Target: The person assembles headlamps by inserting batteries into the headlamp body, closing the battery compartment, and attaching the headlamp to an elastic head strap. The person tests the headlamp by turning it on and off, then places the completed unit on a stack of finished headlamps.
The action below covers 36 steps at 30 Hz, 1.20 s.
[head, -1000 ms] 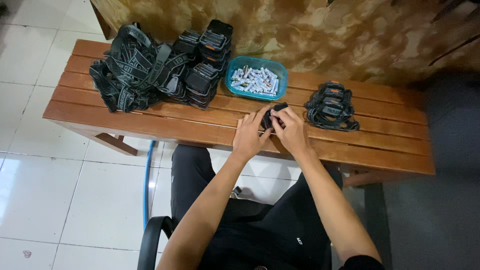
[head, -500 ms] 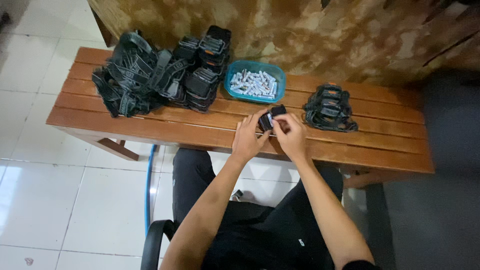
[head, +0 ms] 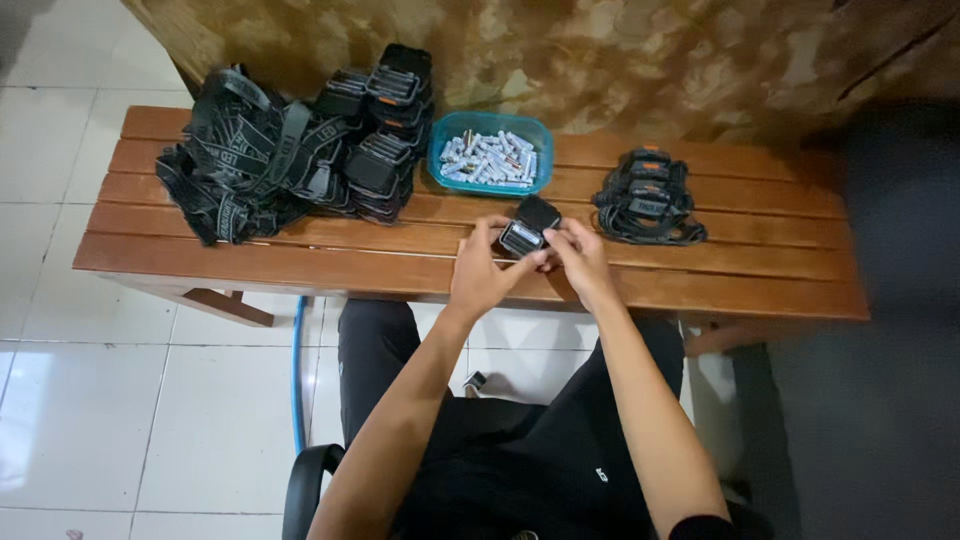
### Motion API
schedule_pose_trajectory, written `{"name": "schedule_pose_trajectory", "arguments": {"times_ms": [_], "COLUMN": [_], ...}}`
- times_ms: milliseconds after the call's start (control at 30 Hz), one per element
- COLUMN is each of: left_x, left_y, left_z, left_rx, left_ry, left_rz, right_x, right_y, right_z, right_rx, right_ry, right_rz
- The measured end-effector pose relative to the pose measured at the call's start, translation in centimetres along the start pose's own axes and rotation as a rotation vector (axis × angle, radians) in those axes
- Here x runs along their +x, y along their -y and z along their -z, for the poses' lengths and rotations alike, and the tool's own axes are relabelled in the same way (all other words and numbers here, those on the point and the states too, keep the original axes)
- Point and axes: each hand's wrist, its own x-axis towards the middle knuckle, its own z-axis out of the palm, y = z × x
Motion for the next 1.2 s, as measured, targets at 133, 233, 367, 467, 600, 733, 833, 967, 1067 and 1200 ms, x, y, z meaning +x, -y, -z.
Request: {"name": "schedule_pose_trajectory", "arguments": {"times_ms": [133, 233, 367, 467, 600, 733, 833, 967, 1067, 1200], "left_x": [0.2, 0.6, 1.3, 1.2, 1.2, 1.1, 1.3, 1.4, 1.2, 0.3], "left_y": [0.9, 2.0, 5.3, 5.2, 4.0, 3.7, 3.9, 2.5, 1.3, -0.1], "left_z": [0.2, -0.1, -1.9, -2.0, -1.7, -1.4, -0.9, 0.7, 2.7, 4.7], "left_rx": [-0.162, -0.103, -0.015, 0.001, -0.013, -0.081, -0.174, -0.238, -0.189, -0.04], "left_ry": [0.03, 0.043, 0.054, 0.033, 0.008, 0.023, 0.084, 0.14, 0.121, 0.095], "left_rz": [0.068, 0.025, -0.009, 0.006, 0.014, 0.026, 0.098, 0.167, 0.136, -0.05], "right_x": [0.0, 0.0, 0.7, 0.2, 0.2, -0.3, -0.4, -1.2, -1.2, -0.8], "right_y": [-0.5, -1.4, -3.5, -2.5, -3.2, -2.3, -1.8, 0.0, 0.6, 0.9], "right_z": [-0.2, 0.3, 0.6, 0.0, 0.2, 0.0, -0.4, -0.7, -0.9, -1.1], "right_rx": [0.013, -0.011, -0.105, -0.134, -0.131, -0.166, -0.171, -0.17, -0.188, -0.293], "right_ry": [0.001, 0.04, 0.061, 0.073, 0.063, 0.074, 0.071, 0.041, 0.02, 0.003], "right_rz": [0.02, 0.061, 0.132, 0.155, 0.15, 0.148, 0.119, 0.078, 0.07, 0.026]}}
